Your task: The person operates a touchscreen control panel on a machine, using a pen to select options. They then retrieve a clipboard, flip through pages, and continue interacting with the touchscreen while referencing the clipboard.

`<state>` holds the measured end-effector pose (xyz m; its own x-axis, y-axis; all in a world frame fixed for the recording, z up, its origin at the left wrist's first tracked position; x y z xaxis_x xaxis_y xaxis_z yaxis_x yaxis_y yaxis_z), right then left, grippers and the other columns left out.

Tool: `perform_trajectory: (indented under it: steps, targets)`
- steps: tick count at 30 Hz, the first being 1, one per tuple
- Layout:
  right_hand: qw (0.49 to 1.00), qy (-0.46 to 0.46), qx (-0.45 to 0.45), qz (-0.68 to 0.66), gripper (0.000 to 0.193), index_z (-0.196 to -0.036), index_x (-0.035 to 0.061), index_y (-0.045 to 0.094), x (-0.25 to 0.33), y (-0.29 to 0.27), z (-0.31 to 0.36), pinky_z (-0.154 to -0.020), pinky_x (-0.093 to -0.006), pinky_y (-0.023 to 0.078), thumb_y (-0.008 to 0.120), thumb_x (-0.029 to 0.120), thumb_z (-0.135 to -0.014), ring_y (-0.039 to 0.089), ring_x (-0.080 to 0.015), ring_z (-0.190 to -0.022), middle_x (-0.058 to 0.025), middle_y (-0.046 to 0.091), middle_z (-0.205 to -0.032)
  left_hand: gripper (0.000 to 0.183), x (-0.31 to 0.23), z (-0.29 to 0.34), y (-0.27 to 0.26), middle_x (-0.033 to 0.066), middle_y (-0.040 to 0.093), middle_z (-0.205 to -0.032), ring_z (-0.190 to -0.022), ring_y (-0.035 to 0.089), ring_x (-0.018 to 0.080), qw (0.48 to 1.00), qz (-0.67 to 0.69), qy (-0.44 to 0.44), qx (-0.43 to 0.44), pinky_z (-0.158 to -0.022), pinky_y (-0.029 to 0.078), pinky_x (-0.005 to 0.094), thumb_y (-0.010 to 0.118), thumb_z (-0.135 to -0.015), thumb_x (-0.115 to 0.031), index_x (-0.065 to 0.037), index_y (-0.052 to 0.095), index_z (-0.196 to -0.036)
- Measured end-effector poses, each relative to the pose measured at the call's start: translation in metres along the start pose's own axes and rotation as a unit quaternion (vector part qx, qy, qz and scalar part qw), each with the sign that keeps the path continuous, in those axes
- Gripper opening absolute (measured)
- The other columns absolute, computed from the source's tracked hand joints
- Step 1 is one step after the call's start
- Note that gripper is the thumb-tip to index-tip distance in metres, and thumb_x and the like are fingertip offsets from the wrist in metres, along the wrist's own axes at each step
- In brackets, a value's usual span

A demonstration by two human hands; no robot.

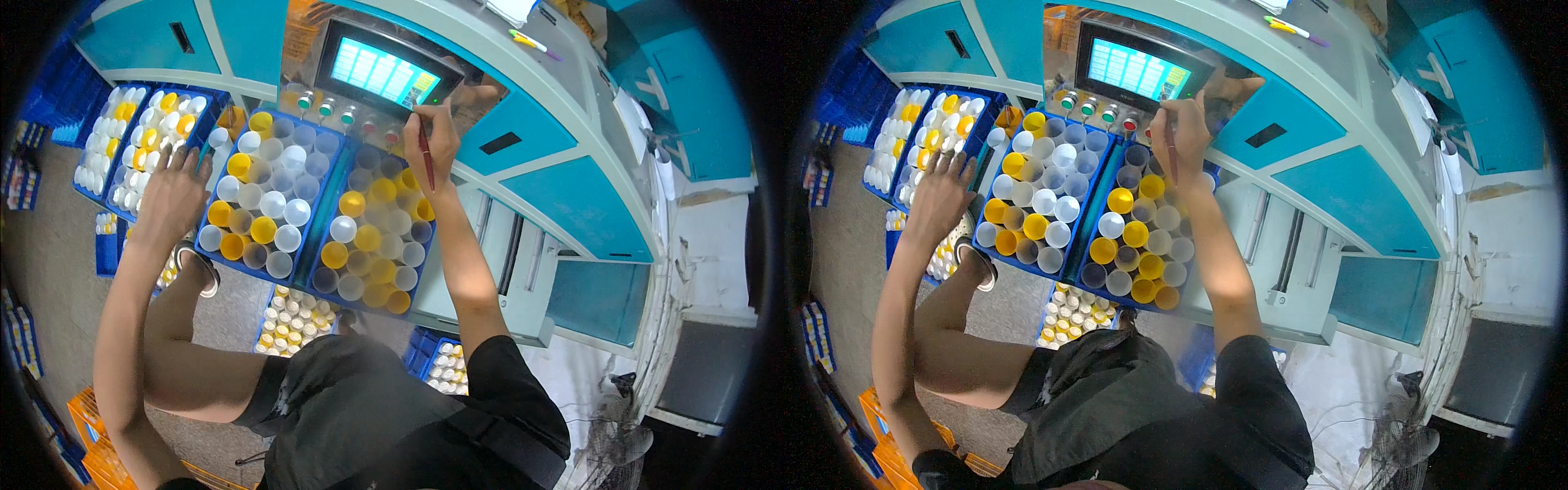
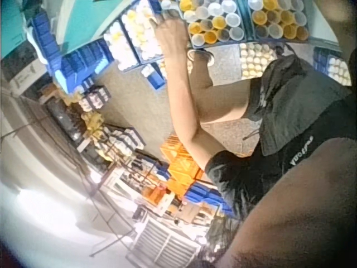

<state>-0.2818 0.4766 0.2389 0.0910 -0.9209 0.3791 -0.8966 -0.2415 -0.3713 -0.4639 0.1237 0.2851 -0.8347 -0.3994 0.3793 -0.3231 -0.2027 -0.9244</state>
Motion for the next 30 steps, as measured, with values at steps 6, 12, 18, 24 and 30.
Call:
perform_trajectory:
  steps: [6, 12, 18, 24, 30]
  targets:
    - [1.0, -0.01, 0.014, 0.007, 0.009, -0.099, 0.0023, 0.064, -0.007, -0.009, 0.0, -0.117, -0.0515, 0.046, 0.064, -0.003, -0.092, 0.061, -0.0174, -0.06, -0.0085, 0.062, -0.075, 0.041, -0.073, 0.101, -0.166, 0.0145, 0.068, -0.123, -0.118, 0.065, 0.0354, 0.929, 0.265, 0.088, -0.244, -0.105, 0.05, 0.0519, 0.067, -0.096, -0.038, -0.009, 0.066, -0.125]
    - [0.999, -0.03, 0.033, 0.027, 0.015, -0.098, 0.0017, 0.063, -0.011, -0.013, 0.001, -0.06, -0.0313, 0.05, 0.066, -0.008, -0.087, 0.064, -0.02, -0.064, -0.0116, 0.062, -0.081, 0.051, -0.084, 0.11, -0.134, 0.0039, 0.059, -0.071, -0.06, 0.066, 0.0219, 0.608, 0.284, 0.312, -0.673, -0.075, 0.061, 0.0428, 0.062, -0.1, -0.062, -0.012, 0.051, -0.094]
    - [0.994, -0.067, 0.068, 0.06, 0.016, -0.096, 0.0024, 0.061, -0.008, -0.012, -0.002, -0.108, -0.0533, 0.052, 0.065, -0.009, -0.085, 0.063, -0.0252, -0.064, -0.0106, 0.057, -0.074, 0.051, -0.082, 0.112, -0.125, 0.0044, 0.063, -0.071, -0.061, 0.07, 0.0213, 0.631, 0.377, 0.334, -0.59, -0.063, 0.061, 0.0366, 0.076, -0.095, -0.052, -0.011, 0.05, -0.077]
    - [0.994, -0.056, 0.076, 0.056, 0.017, -0.095, 0.0026, 0.061, -0.006, -0.012, -0.004, -0.117, -0.0592, 0.045, 0.065, -0.01, -0.085, 0.063, -0.0266, -0.064, -0.01, 0.058, -0.073, 0.054, -0.078, 0.108, -0.125, 0.0043, 0.064, -0.066, -0.059, 0.071, 0.018, 0.639, 0.411, 0.325, -0.564, -0.059, 0.059, 0.0335, 0.08, -0.09, -0.055, -0.008, 0.055, -0.08]
    - [0.994, -0.045, 0.089, 0.047, 0.019, -0.096, 0.0034, 0.061, -0.011, -0.013, 0.001, -0.119, -0.0609, 0.041, 0.067, -0.008, -0.083, 0.064, -0.0287, -0.067, -0.0098, 0.058, -0.073, 0.05, -0.077, 0.108, -0.123, 0.0034, 0.065, -0.07, -0.06, 0.071, 0.0186, 0.644, 0.407, 0.329, -0.559, -0.06, 0.058, 0.0323, 0.077, -0.093, -0.056, -0.01, 0.057, -0.086]
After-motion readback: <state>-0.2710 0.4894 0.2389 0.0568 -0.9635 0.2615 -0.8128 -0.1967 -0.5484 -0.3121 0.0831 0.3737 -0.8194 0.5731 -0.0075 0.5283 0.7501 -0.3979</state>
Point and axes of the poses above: each hand's wrist, its own z-axis away from the middle knuckle, its own y-axis out of the palm, x = y × z, the point moved 2 cm from there along -z, towards the middle knuckle
